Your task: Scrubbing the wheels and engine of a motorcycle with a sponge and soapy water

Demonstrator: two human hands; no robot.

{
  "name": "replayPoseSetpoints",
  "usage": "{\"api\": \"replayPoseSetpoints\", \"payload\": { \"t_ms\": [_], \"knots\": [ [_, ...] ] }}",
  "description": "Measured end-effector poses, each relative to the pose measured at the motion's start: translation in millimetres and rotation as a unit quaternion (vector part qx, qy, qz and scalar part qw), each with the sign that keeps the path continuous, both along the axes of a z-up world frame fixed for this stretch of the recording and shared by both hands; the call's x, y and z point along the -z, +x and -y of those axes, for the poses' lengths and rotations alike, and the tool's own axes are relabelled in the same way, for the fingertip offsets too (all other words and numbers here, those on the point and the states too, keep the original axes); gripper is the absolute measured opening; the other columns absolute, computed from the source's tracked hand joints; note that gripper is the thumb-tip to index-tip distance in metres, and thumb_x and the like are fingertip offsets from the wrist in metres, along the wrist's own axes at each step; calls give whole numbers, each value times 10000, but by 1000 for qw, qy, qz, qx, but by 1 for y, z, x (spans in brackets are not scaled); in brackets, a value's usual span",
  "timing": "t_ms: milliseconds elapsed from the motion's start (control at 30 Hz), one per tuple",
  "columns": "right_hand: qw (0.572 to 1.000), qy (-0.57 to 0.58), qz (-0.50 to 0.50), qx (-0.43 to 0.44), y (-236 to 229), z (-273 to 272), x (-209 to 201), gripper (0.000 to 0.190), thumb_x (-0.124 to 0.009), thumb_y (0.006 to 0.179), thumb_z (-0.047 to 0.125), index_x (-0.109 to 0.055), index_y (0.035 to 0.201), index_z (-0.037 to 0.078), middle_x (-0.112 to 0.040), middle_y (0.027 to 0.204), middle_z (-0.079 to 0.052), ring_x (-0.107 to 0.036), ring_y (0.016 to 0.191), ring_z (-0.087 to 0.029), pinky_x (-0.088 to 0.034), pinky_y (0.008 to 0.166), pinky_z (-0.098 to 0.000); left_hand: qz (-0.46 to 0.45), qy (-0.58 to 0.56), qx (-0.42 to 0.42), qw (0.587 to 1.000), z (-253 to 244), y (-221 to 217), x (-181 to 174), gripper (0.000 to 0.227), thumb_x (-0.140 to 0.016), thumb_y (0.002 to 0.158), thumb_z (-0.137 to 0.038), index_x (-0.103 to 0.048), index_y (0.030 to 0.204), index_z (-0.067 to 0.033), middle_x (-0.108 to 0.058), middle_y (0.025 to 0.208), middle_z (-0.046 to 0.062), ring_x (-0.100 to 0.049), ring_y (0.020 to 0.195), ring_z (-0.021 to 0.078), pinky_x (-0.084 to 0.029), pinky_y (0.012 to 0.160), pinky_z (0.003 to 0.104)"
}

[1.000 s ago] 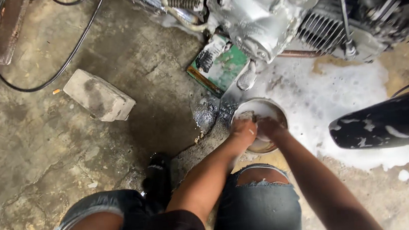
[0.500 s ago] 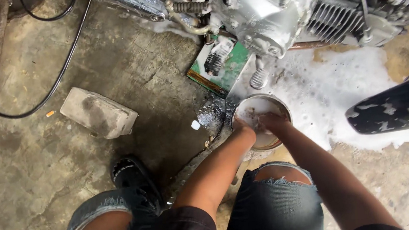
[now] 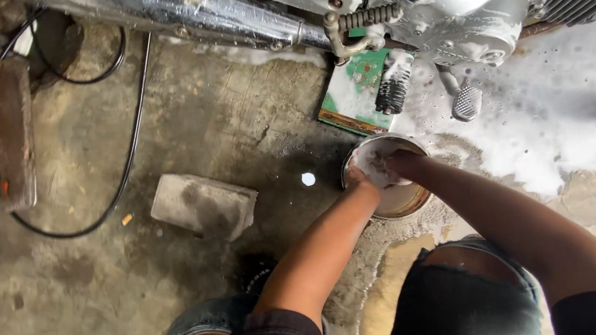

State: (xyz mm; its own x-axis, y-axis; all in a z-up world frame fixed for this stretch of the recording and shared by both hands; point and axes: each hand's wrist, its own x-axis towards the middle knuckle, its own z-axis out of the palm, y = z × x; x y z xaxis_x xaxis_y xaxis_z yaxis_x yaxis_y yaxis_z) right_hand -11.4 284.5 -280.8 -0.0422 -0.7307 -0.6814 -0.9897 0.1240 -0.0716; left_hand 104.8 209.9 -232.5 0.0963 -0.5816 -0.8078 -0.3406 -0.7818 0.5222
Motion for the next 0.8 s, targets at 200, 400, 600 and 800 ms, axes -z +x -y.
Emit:
{"api": "replayPoseSetpoints", "payload": {
  "t_ms": [200,400,600,800],
  "knots": [
    [999,0,-34,27,47,34,-23,287,-631,877,409,-765,962,170,-762,998,-56,-736,1064,-264,-609,881,-388,9,-74,66,995,27,30,21,349,-382,1072,-301,-632,1314,-271,-729,1165,70,-726,1043,163,-610,863,244],
    [982,-117,-150,-19,66,34,70,264,-667,820,320,-738,819,66,-637,802,-183,-646,827,-392,-494,555,-490,14,-151,130,980,73,52,24,307,-456,1056,-295,-687,1257,-311,-755,1108,45,-740,993,159,-615,829,254],
    [958,-204,-167,113,134,93,-8,300,-690,790,275,-703,803,-25,-558,722,-278,-584,704,-487,-412,381,-561,12,-233,185,955,121,72,39,272,-529,1040,-290,-742,1199,-350,-782,1051,20,-755,942,155,-621,796,264],
    [908,-188,-52,370,155,171,-72,422,-674,826,387,-693,992,-1,-625,899,-242,-622,876,-447,-465,608,-521,-367,168,-205,891,195,96,99,335,-581,842,-273,-766,1020,-57,-741,1015,120,-680,920,296,-556,868,405]
  ]
}}
